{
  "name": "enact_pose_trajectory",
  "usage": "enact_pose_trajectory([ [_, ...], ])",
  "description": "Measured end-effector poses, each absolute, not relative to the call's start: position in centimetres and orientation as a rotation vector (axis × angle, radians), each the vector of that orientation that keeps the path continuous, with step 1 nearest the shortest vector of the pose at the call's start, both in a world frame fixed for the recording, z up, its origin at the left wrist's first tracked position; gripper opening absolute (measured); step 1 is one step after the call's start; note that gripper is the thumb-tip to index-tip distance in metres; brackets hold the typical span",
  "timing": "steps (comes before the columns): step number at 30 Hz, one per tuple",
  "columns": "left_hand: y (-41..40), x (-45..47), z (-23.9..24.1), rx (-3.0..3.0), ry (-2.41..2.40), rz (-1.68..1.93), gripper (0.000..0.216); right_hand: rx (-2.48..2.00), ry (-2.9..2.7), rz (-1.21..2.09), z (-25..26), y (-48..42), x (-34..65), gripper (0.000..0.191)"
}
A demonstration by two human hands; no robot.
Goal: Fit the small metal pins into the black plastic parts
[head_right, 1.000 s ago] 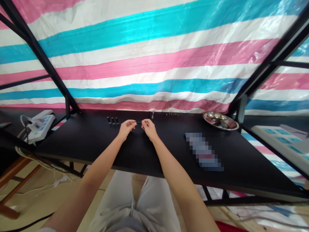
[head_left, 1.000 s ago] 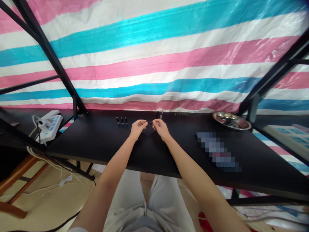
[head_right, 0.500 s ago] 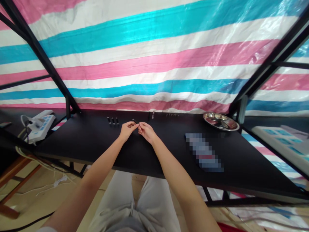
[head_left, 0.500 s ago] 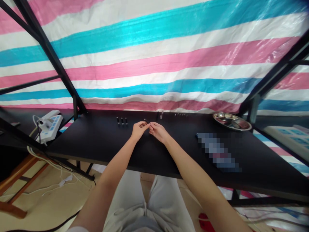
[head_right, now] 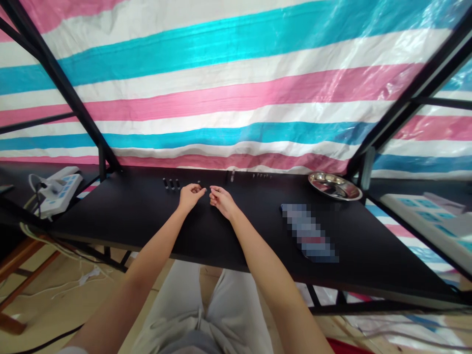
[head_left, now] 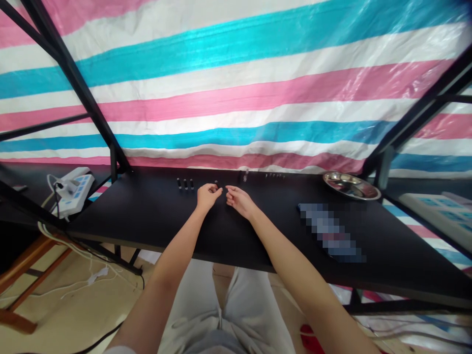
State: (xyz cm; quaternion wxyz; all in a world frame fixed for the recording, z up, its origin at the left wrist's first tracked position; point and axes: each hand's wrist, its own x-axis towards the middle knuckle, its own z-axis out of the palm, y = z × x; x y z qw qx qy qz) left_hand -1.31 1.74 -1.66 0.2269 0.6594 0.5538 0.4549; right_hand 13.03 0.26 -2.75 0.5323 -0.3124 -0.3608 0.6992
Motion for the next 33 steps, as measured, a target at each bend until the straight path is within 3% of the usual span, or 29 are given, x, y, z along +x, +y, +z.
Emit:
enact_pose_trajectory([
  [4, 2.2, -3.2, -1.0, 1.860, 2.076, 1.037, 0.021, -0.776, -0.837, 1.617, -2.3, 0.2, 13.2, 0.031],
  [8, 2.9, -4.7, -1.1, 1.815, 2.295, 0.815, 0.026, -0.791, -0.832, 1.602, -2.2, 0.0, 13.0, 0.029],
  [33, 3.4, -5.2, -1.0, 1.757, 2.348, 0.737, 0.029, -0.856, -0.884, 1.431, -2.1, 0.3, 13.5, 0.023],
])
